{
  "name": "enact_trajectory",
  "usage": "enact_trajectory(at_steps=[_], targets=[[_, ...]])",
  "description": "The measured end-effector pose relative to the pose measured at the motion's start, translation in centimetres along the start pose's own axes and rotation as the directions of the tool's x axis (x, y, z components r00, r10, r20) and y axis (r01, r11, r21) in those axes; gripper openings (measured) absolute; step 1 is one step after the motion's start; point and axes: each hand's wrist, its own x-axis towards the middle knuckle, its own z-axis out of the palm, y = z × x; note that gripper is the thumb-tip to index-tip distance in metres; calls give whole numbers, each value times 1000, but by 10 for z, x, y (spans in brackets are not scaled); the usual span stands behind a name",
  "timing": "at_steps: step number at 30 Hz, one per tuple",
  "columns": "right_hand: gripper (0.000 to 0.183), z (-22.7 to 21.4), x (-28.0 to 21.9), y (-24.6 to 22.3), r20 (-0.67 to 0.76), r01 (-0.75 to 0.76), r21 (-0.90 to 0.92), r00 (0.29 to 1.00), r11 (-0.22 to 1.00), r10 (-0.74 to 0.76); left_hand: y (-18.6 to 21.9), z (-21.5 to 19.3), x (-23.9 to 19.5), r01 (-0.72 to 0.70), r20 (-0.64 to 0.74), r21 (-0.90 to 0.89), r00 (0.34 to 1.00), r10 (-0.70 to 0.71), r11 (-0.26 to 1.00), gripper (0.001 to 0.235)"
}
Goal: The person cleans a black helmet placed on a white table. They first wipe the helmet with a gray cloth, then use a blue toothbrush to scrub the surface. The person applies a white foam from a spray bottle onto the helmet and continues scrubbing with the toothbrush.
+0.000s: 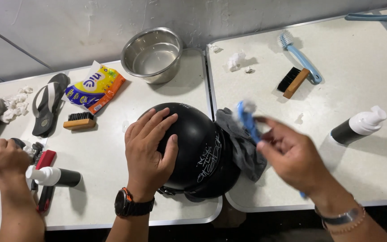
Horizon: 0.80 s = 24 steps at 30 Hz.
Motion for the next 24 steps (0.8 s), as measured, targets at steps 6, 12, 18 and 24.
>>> enact_trajectory(at_steps=[6, 12, 18, 24], targets=[[53, 44, -13, 35, 76, 256, 141, 960, 956, -268, 1, -1, 0, 6, 1, -2, 1000, -6, 1000, 36], [49, 43, -12, 33, 130, 370, 57, 918, 927, -374, 1, -2, 0, 0, -1, -7, 1000, 0, 1000, 35], [68, 36, -17, 35, -27, 30, 274, 999, 961, -23, 0, -1, 1, -11, -21, -10, 1000, 10, 1000, 35], [21, 28, -8, 37, -43, -121, 526, 985, 842, 168, 1, -3, 1, -12, -11, -9, 1000, 12, 1000, 36]])
